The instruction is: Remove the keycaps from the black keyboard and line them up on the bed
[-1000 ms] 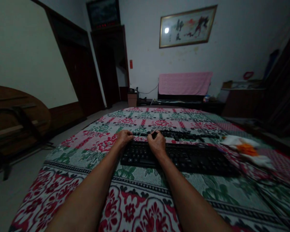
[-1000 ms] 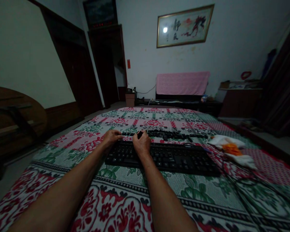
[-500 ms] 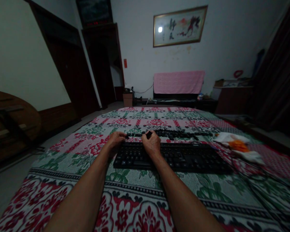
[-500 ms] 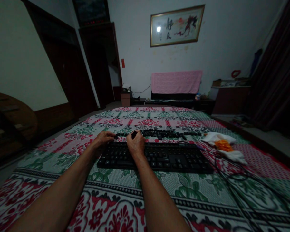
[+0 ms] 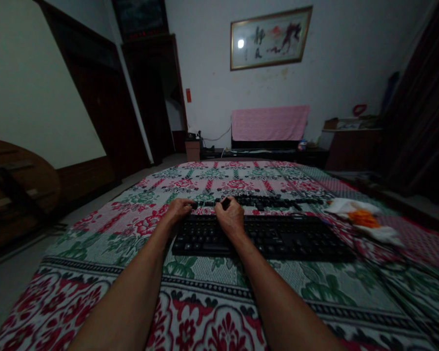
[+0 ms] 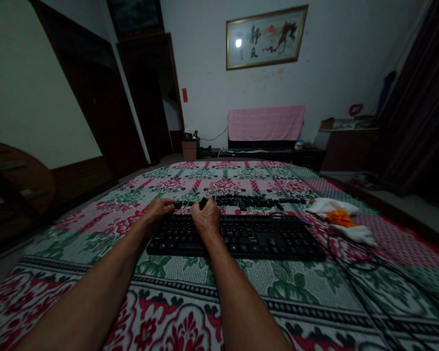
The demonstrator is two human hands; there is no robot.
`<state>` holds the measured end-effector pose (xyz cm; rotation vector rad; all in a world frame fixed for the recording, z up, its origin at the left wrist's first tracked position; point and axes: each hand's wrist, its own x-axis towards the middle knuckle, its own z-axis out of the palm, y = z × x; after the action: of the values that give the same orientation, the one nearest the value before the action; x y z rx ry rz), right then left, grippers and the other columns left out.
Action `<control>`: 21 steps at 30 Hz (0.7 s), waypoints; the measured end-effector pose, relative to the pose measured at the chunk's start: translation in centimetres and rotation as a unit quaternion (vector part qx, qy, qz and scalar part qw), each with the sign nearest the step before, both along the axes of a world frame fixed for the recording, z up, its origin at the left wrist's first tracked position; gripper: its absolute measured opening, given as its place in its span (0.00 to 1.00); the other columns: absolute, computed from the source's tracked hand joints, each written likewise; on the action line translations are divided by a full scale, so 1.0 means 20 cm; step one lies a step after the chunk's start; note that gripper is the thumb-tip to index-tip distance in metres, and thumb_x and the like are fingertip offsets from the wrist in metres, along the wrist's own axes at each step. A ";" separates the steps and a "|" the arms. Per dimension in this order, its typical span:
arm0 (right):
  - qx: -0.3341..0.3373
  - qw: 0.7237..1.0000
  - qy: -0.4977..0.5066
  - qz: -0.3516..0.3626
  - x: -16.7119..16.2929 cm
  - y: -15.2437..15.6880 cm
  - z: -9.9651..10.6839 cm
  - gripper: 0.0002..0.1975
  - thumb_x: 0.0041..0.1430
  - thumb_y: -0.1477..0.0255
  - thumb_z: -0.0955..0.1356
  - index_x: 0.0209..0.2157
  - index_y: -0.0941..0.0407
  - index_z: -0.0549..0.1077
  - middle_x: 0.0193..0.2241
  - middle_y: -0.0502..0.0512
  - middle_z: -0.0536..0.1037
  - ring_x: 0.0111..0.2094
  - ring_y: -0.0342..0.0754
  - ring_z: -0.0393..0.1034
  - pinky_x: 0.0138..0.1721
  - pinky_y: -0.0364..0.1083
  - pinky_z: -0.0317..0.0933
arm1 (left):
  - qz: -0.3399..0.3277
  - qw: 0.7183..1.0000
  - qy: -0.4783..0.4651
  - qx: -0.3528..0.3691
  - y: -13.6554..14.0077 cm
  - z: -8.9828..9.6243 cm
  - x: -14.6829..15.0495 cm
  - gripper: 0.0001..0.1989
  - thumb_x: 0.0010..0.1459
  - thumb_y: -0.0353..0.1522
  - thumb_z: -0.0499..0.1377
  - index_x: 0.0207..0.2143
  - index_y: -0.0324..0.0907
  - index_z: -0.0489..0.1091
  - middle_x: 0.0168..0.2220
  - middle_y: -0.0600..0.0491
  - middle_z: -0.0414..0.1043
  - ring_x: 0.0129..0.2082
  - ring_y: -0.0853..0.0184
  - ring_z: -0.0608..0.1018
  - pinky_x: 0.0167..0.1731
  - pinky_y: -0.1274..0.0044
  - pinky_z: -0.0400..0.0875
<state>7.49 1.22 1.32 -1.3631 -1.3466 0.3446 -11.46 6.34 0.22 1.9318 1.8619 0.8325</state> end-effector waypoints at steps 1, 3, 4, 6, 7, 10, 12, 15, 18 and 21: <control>0.000 1.000 0.000 -0.001 0.00 0.00 0.00 0.08 0.46 0.68 0.63 0.28 0.56 0.70 0.22 0.53 0.74 0.26 0.46 0.69 0.30 0.42 0.60 | 0.003 1.000 0.015 0.001 0.00 0.00 0.00 0.17 0.46 0.31 0.55 0.40 0.41 0.74 0.24 0.55 0.73 0.24 0.70 0.71 0.26 0.80 0.61; 0.000 1.000 -0.003 0.001 0.00 0.00 0.00 0.08 0.46 0.68 0.63 0.28 0.56 0.70 0.21 0.52 0.74 0.25 0.46 0.69 0.30 0.41 0.60 | 0.014 0.999 0.040 0.008 -0.01 0.00 0.01 0.16 0.46 0.31 0.55 0.39 0.41 0.75 0.25 0.55 0.74 0.25 0.70 0.71 0.26 0.81 0.60; 0.001 1.000 -0.005 0.004 0.00 0.00 0.00 0.07 0.46 0.69 0.63 0.27 0.56 0.70 0.21 0.52 0.74 0.25 0.46 0.69 0.30 0.41 0.60 | 0.019 0.999 0.049 0.013 -0.01 0.01 0.01 0.16 0.47 0.32 0.55 0.39 0.42 0.75 0.25 0.55 0.73 0.25 0.70 0.71 0.27 0.81 0.60; 0.004 1.000 -0.009 0.010 0.00 0.00 0.00 0.07 0.46 0.69 0.63 0.27 0.56 0.70 0.21 0.52 0.74 0.25 0.45 0.69 0.30 0.41 0.60 | 0.028 0.997 0.063 0.022 0.00 0.01 0.01 0.16 0.48 0.32 0.55 0.39 0.43 0.75 0.24 0.55 0.73 0.25 0.70 0.71 0.27 0.80 0.60; 0.006 1.000 -0.011 0.010 0.00 0.00 0.00 0.07 0.46 0.69 0.63 0.27 0.56 0.69 0.21 0.52 0.74 0.25 0.45 0.69 0.30 0.41 0.60 | 0.032 0.997 0.069 0.025 0.00 0.01 0.01 0.16 0.48 0.33 0.55 0.39 0.43 0.75 0.23 0.55 0.72 0.25 0.69 0.71 0.27 0.80 0.60; 0.007 1.000 -0.017 0.007 0.00 0.00 -0.01 0.07 0.46 0.68 0.63 0.26 0.56 0.69 0.21 0.51 0.74 0.24 0.45 0.68 0.30 0.41 0.60 | 0.032 0.996 0.080 0.023 0.00 0.01 0.01 0.16 0.49 0.33 0.55 0.40 0.44 0.75 0.21 0.56 0.72 0.26 0.69 0.71 0.28 0.80 0.61; 0.003 1.000 -0.020 0.005 0.00 0.01 -0.01 0.07 0.46 0.68 0.63 0.26 0.56 0.69 0.21 0.51 0.73 0.24 0.45 0.68 0.29 0.41 0.59 | 0.027 0.996 0.085 0.018 0.01 0.01 0.01 0.16 0.48 0.33 0.55 0.40 0.45 0.75 0.22 0.56 0.73 0.27 0.68 0.72 0.28 0.81 0.61; 0.000 1.000 -0.022 0.005 0.00 0.00 -0.01 0.07 0.46 0.68 0.63 0.26 0.56 0.69 0.20 0.51 0.73 0.24 0.45 0.68 0.29 0.41 0.59 | 0.010 0.996 0.084 0.014 0.00 0.01 0.01 0.15 0.48 0.33 0.54 0.39 0.44 0.75 0.27 0.55 0.75 0.28 0.69 0.73 0.28 0.81 0.61; 0.001 1.000 -0.022 0.008 0.00 0.00 -0.01 0.07 0.46 0.68 0.63 0.26 0.56 0.69 0.21 0.51 0.73 0.24 0.45 0.68 0.29 0.41 0.59 | -0.001 0.997 0.075 0.014 0.00 0.00 0.01 0.14 0.47 0.31 0.54 0.36 0.42 0.75 0.29 0.54 0.75 0.29 0.69 0.73 0.29 0.81 0.62; 0.003 1.000 -0.020 0.010 0.00 0.00 -0.01 0.06 0.46 0.69 0.63 0.26 0.56 0.69 0.21 0.52 0.74 0.25 0.45 0.69 0.30 0.41 0.60 | -0.010 0.999 0.052 0.008 0.00 0.00 0.01 0.14 0.45 0.28 0.53 0.34 0.41 0.74 0.27 0.55 0.75 0.29 0.70 0.73 0.28 0.82 0.62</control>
<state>7.46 1.25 1.17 -1.3584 -1.3944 0.3277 -11.28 6.27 0.25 2.0366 1.8966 0.7574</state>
